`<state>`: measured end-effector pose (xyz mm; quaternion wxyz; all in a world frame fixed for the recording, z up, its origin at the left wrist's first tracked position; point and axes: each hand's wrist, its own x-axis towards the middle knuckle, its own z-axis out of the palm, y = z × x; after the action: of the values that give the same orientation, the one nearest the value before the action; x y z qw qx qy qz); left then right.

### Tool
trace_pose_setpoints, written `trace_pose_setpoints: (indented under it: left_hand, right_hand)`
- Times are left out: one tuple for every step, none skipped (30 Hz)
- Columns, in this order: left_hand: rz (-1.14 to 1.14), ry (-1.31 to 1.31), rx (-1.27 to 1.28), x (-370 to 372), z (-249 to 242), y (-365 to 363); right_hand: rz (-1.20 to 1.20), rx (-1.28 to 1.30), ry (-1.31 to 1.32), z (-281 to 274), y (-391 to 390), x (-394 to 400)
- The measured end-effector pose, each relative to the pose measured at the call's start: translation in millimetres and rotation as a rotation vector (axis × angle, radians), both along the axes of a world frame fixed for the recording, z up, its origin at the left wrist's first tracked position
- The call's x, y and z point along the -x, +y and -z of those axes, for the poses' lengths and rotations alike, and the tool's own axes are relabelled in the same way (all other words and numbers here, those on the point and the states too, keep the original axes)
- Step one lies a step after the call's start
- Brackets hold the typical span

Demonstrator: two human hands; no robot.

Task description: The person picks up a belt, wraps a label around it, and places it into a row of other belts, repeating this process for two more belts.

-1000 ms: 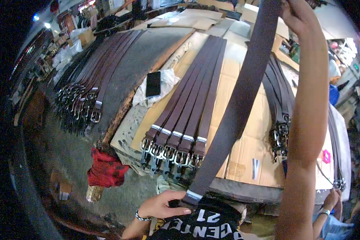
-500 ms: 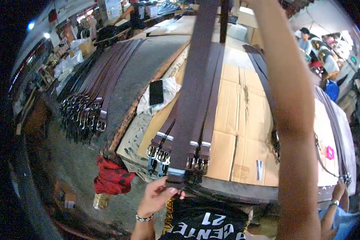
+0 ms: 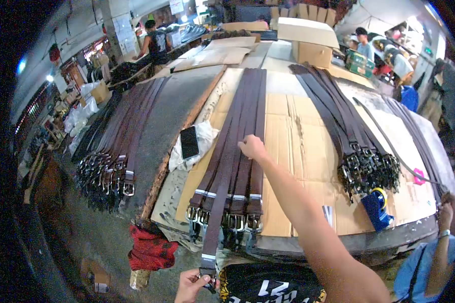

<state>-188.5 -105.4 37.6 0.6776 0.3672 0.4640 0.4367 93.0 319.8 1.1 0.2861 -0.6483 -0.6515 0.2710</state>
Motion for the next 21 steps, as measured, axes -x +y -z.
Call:
trace_pose_setpoints:
  left_hand:
    - [0.007, -0.041, -0.001, -1.7, 0.1, 2.6]
    - [0.013, -0.081, -0.003, -3.1, 2.0, 6.3]
    - [0.019, -0.12, -0.007, -3.9, 4.0, 11.5]
    - [0.043, -0.105, -0.006, -2.1, 5.9, 19.0]
    - [0.029, -0.064, 0.0, -1.8, 11.0, 29.1]
    - [0.015, -0.024, 0.006, -2.5, 17.6, 39.8]
    - [-0.002, 0.017, 0.012, -4.1, 20.2, 50.9]
    - [0.008, 0.061, -0.053, -5.9, 20.2, 64.8]
    - [0.014, 0.08, -0.07, -10.3, 16.4, 80.0]
    - [0.019, 0.099, -0.085, -14.8, 11.7, 95.5]
    - [0.025, 0.117, -0.103, -19.3, 8.0, 111.5]
    - [0.045, 0.142, -0.129, -23.2, 6.6, 127.8]
    - [0.066, 0.166, -0.154, -27.3, 6.4, 143.6]
    - [0.045, 0.162, -0.185, -31.9, 5.7, 158.9]
    - [0.028, 0.107, -0.182, -34.8, 4.5, 173.7]
    - [0.009, 0.133, -0.195, -34.5, 6.8, 188.9]
    - [-0.01, 0.161, -0.207, -32.8, 9.5, 201.7]
    - [-0.046, 0.173, -0.194, -31.3, 10.7, 211.5]
    - [-0.08, 0.188, -0.178, -30.0, 10.4, 218.5]
    - [-0.104, 0.192, -0.172, -30.0, 8.2, 222.5]
    - [-0.122, 0.215, -0.147, -27.6, 9.3, 227.5]
  right_hand:
    - [-0.002, -0.106, -0.006, 15.8, -5.4, -9.6]
    - [-0.005, -0.212, -0.012, 28.3, -12.1, -19.6]
    - [0.023, -0.221, 0.052, 26.8, -25.5, -28.5]
    - [0.053, -0.231, 0.116, 23.4, -39.4, -40.3]
    - [0.085, -0.243, 0.179, 18.1, -54.8, -51.7]
    - [0.111, -0.254, 0.183, 17.9, -70.2, -62.9]
    - [0.134, -0.265, 0.189, 20.0, -86.4, -72.6]
    - [0.154, -0.279, 0.195, 23.4, -100.8, -81.3]
    - [0.168, -0.274, 0.224, 29.6, -115.5, -90.0]
    - [0.181, -0.267, 0.252, 37.4, -131.8, -97.6]
    - [0.188, -0.279, 0.257, 44.7, -148.6, -105.1]
    - [0.195, -0.293, 0.261, 49.7, -164.6, -109.4]
    - [0.236, -0.263, 0.273, 43.3, -184.4, -107.8]
    - [0.277, -0.233, 0.283, 38.7, -202.2, -107.0]
    - [0.296, -0.249, 0.28, 50.4, -214.3, -108.6]
    - [0.316, -0.267, 0.28, 62.9, -224.7, -109.5]
    - [0.338, -0.284, 0.28, 72.6, -228.8, -112.7]
    - [0.336, -0.279, 0.279, 66.4, -231.6, -111.6]
    - [0.337, -0.272, 0.278, 54.0, -239.1, -106.3]
    - [0.338, -0.264, 0.278, 45.8, -245.2, -102.7]
    - [0.327, -0.279, 0.254, 43.0, -247.1, -102.1]
